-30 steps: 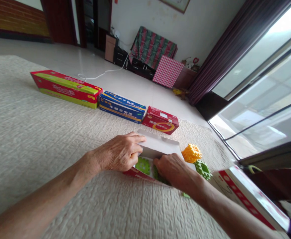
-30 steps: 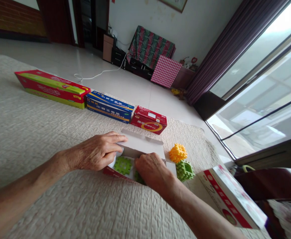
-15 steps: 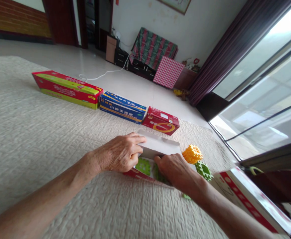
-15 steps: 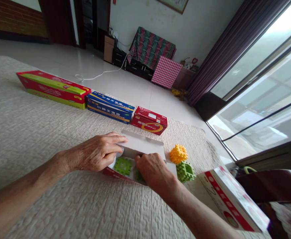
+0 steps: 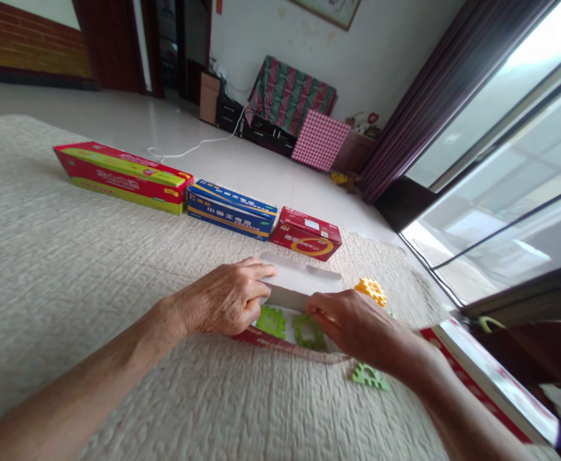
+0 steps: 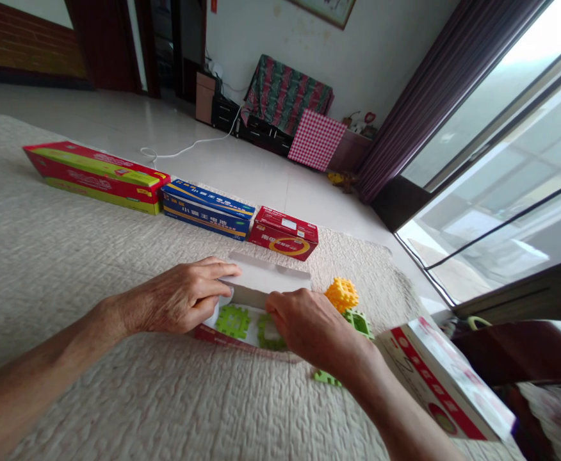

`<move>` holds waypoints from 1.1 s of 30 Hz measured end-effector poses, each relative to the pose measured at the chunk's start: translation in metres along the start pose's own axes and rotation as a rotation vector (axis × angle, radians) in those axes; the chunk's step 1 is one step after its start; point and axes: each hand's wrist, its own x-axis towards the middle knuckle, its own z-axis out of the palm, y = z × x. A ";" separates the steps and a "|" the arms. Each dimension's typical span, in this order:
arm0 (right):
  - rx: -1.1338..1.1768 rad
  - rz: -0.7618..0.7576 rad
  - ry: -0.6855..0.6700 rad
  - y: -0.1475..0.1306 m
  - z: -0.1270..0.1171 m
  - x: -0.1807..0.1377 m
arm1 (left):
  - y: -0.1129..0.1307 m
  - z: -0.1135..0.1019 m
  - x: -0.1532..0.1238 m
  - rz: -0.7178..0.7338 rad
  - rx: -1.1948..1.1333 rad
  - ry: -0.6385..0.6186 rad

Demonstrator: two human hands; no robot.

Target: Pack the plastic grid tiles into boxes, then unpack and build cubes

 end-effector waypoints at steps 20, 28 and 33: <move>0.085 0.270 0.117 0.110 0.027 -0.093 | -0.012 0.013 -0.007 0.034 0.056 0.073; 0.126 0.265 0.109 0.134 0.047 -0.090 | -0.009 0.009 -0.006 0.023 0.029 0.041; 0.083 0.261 0.146 0.135 0.040 -0.094 | -0.008 0.007 -0.004 0.035 0.002 0.055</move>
